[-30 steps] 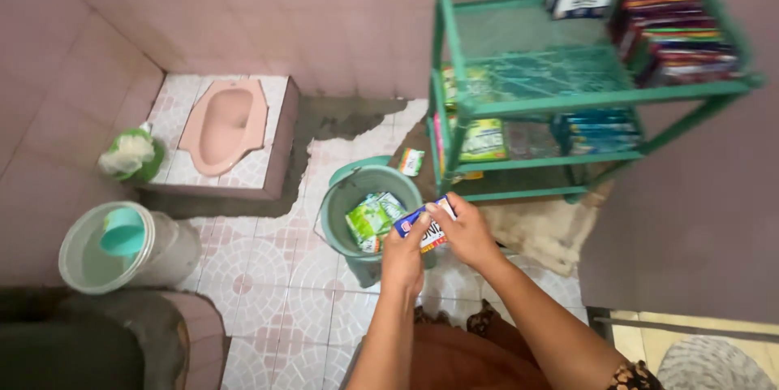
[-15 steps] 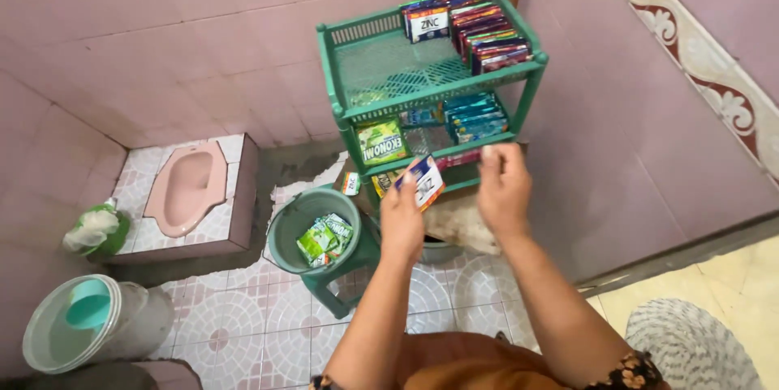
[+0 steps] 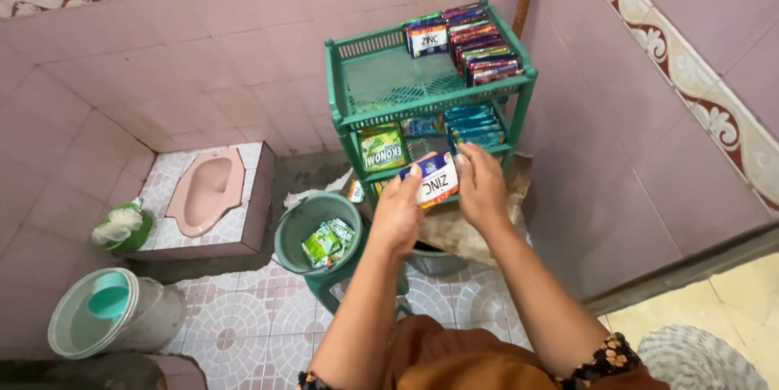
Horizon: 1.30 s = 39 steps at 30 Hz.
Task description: The person sorts through sachets of shampoo and detergent by hand, picking them from a bucket and placing them onto the shelves of a plastic rack. They then rearrange the sachets on the shelves, moving some back into the bucket and others into different positions on the rack.
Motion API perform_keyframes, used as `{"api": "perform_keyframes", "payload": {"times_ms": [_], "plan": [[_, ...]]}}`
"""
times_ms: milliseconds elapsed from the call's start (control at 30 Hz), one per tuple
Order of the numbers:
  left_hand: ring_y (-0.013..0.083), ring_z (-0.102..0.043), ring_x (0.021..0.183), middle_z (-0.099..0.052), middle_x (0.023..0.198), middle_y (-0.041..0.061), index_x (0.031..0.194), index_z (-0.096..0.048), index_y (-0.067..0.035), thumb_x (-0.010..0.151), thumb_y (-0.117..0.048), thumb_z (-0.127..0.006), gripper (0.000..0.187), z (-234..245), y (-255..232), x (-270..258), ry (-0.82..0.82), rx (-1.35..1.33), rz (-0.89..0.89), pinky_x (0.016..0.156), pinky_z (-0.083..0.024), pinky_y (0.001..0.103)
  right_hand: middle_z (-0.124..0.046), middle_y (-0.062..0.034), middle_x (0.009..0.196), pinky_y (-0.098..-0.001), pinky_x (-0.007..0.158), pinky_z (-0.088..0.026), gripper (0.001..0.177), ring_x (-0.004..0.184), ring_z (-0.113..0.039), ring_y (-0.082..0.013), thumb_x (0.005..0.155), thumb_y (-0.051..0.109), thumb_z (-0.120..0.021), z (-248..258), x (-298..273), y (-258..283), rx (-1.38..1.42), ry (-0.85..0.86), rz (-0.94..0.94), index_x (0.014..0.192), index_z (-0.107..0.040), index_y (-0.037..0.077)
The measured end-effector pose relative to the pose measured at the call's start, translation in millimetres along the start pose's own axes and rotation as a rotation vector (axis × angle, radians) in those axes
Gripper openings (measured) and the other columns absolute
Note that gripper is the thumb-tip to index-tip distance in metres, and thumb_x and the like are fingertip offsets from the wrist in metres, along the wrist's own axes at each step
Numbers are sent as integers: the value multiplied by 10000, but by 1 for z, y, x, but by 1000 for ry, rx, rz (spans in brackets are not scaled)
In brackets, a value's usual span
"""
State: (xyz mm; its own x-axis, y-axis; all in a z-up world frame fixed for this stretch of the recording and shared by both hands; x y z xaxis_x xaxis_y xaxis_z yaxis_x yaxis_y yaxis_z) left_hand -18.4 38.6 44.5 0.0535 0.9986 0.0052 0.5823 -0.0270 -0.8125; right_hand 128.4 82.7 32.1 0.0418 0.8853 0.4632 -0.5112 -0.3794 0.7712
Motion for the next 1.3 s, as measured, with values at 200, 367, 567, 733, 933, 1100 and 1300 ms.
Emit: {"api": "perform_keyframes", "payload": {"times_ms": [200, 367, 567, 733, 933, 1100, 1300], "plan": [[153, -689, 915, -740, 1054, 78, 1250, -672, 12, 1081, -232, -499, 343, 9, -25, 63, 5, 232, -70, 841, -559, 324, -700, -126, 1288, -295, 929, -521, 356, 1099, -660, -210, 996, 111, -560, 18, 50, 22, 293, 49, 104, 1331, -664, 49], [108, -679, 938, -751, 1064, 54, 1223, -698, -9, 1077, -229, -511, 324, 2, -45, 128, 5, 423, -213, 862, -547, 268, -727, -121, 1263, -300, 965, -521, 339, 1134, -675, -157, 1001, 59, -589, 19, 109, 19, 325, 71, 155, 1324, -692, 49], [101, -680, 951, -751, 1070, 42, 1242, -704, -13, 1065, -220, -531, 323, 4, -61, 220, 93, 454, -249, 870, -555, 273, -753, -74, 926, -284, 699, -535, 231, 761, -631, -111, 916, 83, -751, -12, 201, 6, 130, -24, 83, 1145, -737, 61], [158, -703, 866, -792, 961, 78, 1191, -757, -62, 959, -187, -691, 271, 45, -77, 305, -51, 868, -318, 816, -558, 330, -725, -94, 778, -321, 625, -521, 122, 662, -665, -148, 924, 75, -713, -49, 275, -21, 39, 30, -84, 1044, -731, 63], [297, -739, 896, -768, 938, 129, 1018, -707, -108, 782, -196, -795, 267, 85, -76, 381, -233, 1241, -142, 821, -559, 414, -714, -135, 843, -399, 689, -547, 110, 758, -703, -296, 862, 49, -731, -105, 330, -61, -114, -32, 108, 971, -717, 45], [368, -703, 1001, -742, 1012, 155, 1046, -678, -118, 810, -206, -771, 268, 91, -79, 411, -243, 1408, -110, 851, -541, 491, -714, -84, 1006, -459, 851, -492, 81, 998, -651, -316, 854, 132, -768, -128, 353, -71, -398, -40, 131, 933, -760, 121], [398, -696, 1026, -729, 1055, 199, 1092, -689, -121, 828, -188, -755, 281, 93, -69, 437, -259, 1470, -47, 879, -547, 512, -655, -20, 1343, -527, 1048, -302, 105, 1326, -477, -284, 759, 170, -801, -138, 373, -79, -579, -61, 158, 862, -788, 187]]}}
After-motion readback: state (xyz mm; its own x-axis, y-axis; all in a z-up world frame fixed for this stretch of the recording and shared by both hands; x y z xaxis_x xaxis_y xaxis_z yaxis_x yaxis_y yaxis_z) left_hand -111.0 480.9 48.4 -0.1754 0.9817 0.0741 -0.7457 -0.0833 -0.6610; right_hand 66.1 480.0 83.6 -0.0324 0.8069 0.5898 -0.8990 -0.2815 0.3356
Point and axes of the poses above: each hand's wrist, its own x-axis towards the middle knuckle, its own z-axis out of the back of the hand, y = z × x, the point moved 4 cm from there along x, towards the middle knuckle
